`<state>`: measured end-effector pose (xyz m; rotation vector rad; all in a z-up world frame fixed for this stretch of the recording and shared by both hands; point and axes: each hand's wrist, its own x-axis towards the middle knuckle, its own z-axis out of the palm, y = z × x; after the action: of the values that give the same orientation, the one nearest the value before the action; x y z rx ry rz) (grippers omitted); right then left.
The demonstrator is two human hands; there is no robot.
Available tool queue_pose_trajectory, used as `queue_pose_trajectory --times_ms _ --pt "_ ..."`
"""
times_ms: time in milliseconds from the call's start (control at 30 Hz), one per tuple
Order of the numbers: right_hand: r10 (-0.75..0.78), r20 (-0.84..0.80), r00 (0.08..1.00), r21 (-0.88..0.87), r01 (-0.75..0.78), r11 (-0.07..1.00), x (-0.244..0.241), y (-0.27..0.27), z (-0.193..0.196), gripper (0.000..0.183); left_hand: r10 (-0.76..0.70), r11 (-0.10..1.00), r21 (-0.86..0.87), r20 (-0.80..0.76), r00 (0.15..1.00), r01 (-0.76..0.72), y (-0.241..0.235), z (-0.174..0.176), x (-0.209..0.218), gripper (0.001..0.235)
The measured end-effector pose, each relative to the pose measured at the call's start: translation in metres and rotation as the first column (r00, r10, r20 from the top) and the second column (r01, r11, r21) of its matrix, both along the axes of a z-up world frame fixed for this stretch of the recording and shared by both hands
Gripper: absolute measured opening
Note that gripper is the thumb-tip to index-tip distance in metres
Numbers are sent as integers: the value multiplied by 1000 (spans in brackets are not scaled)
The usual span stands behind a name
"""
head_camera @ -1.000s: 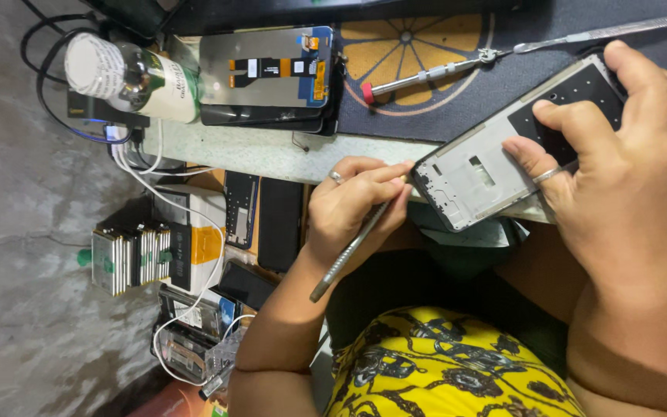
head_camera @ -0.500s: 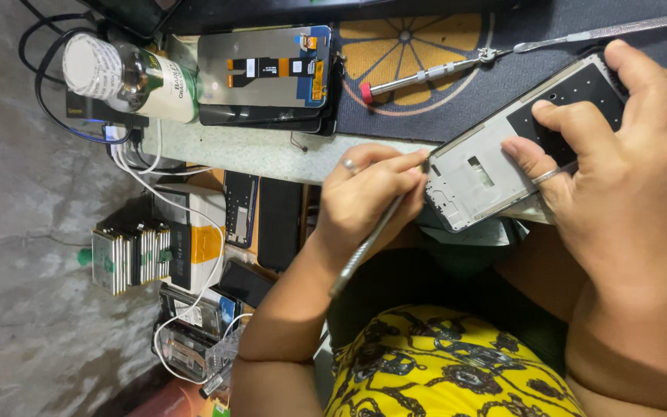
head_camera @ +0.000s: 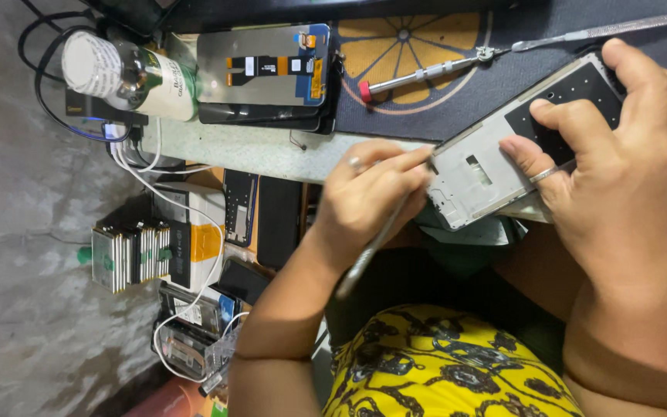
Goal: The person uses a metal spudger to pry and separate the back cover from a smartphone chassis. They work along the edges and corners to release the frame, then lift and remove the back cover to expose the internal components.
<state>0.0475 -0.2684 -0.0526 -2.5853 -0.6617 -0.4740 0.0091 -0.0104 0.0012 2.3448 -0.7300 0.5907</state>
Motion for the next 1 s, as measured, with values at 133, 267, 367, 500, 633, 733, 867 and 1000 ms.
queue_pose_trajectory --times_ms 133,267,367,500,633,733,867,1000 --pt "-2 -16 1000 19 3 1000 -2 -1 1 33 -7 999 -38 -13 1000 6 -13 -9 16 23" --pt "-8 -39 999 55 10 998 -1 1 3 34 2 997 -76 -10 1000 -3 -10 -8 12 23" --pt "-10 -25 1000 36 11 999 -1 1 4 34 42 995 -85 -25 999 -44 -3 -3 -1 22" --pt "-6 -43 999 58 8 998 1 3 7 33 6 996 -88 -13 1000 -7 -3 -6 5 22" --pt "-18 -39 999 64 20 998 1 4 8 33 -23 995 -97 12 1000 24 -20 -18 30 22" --pt "-19 -34 999 55 21 998 0 5 9 33 -28 994 -105 -15 999 26 -24 -19 33 22" --pt "-18 -35 999 71 20 997 1 5 10 34 -22 999 -37 -14 1000 21 -13 -5 19 24" --pt "-13 -35 999 82 16 997 3 7 13 33 -92 995 44 -37 995 94 -5 3 19 29"
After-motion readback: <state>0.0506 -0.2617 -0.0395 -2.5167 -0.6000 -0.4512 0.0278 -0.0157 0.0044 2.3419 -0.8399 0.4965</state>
